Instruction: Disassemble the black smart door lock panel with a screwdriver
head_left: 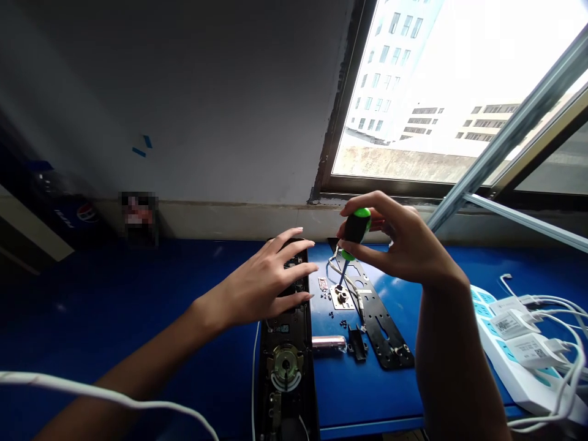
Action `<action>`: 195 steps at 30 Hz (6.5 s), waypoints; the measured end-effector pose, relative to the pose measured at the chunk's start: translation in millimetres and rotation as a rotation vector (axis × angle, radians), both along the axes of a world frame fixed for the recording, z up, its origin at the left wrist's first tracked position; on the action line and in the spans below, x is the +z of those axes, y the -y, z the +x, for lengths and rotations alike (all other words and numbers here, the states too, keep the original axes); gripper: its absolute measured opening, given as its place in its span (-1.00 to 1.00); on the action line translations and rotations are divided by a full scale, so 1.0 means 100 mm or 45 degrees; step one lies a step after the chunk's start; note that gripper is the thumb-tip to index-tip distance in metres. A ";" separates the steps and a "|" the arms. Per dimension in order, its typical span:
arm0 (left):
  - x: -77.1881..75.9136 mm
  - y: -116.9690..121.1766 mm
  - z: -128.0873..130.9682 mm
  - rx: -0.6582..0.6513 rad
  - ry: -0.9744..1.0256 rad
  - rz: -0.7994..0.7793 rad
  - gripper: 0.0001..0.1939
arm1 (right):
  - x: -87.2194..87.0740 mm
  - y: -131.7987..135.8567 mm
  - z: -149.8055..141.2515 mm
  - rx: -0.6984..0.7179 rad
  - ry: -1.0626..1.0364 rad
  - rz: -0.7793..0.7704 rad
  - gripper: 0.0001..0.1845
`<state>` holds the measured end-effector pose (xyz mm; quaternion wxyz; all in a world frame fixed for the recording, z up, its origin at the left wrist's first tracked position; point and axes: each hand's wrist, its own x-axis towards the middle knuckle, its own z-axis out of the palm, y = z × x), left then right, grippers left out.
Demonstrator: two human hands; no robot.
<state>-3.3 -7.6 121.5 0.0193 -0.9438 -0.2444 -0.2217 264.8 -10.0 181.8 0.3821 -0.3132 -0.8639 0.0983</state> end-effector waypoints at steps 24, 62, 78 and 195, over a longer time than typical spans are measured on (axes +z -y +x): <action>-0.13 -0.04 0.08 -0.096 -0.105 0.126 -0.66 | -0.38 -0.45 -0.10 -0.096 0.353 -0.440 -0.67; 0.22 -0.08 -0.28 -0.062 0.121 -0.227 -0.57 | -0.16 -0.16 -0.21 0.030 -0.355 -0.301 -0.46; 0.25 -0.05 -0.29 -0.070 0.256 -0.477 -0.84 | -0.18 -0.13 -0.41 -0.236 -0.683 0.030 -0.48; -0.07 -0.22 -0.13 0.211 0.226 -0.355 -0.54 | -0.12 -0.02 -0.48 0.158 -0.501 0.464 -0.49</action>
